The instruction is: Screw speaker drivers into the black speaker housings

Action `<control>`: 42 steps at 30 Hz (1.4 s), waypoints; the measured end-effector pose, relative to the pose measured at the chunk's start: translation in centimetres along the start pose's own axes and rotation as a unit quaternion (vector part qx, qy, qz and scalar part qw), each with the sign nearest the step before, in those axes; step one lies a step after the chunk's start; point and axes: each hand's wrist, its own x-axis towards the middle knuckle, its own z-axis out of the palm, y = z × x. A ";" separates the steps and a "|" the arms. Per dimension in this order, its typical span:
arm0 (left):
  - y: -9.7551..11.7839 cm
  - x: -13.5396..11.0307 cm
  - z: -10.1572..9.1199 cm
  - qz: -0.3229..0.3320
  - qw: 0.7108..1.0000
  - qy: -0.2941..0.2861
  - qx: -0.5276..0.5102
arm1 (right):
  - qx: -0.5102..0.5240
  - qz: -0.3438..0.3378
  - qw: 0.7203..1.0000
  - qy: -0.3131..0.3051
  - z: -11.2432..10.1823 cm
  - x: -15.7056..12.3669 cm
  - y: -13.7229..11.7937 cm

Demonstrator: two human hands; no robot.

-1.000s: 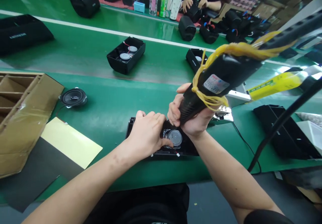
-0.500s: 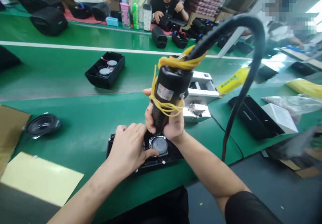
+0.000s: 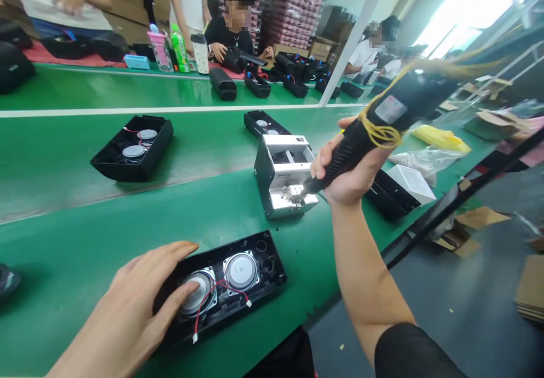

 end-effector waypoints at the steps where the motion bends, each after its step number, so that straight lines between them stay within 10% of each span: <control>1: -0.4 -0.5 0.0 -0.001 1.000 -0.006 -0.001 | 0.005 0.005 1.000 -0.001 0.0 -0.1 0.2; 34: -0.7 -2.2 0.6 0.019 0.998 -0.054 0.023 | 0.022 0.013 0.999 -0.023 -1.2 -2.3 -0.9; 42: 0.9 -0.5 -1.6 0.014 0.992 -0.122 0.035 | 0.120 0.103 0.985 -0.064 3.4 -2.0 -6.4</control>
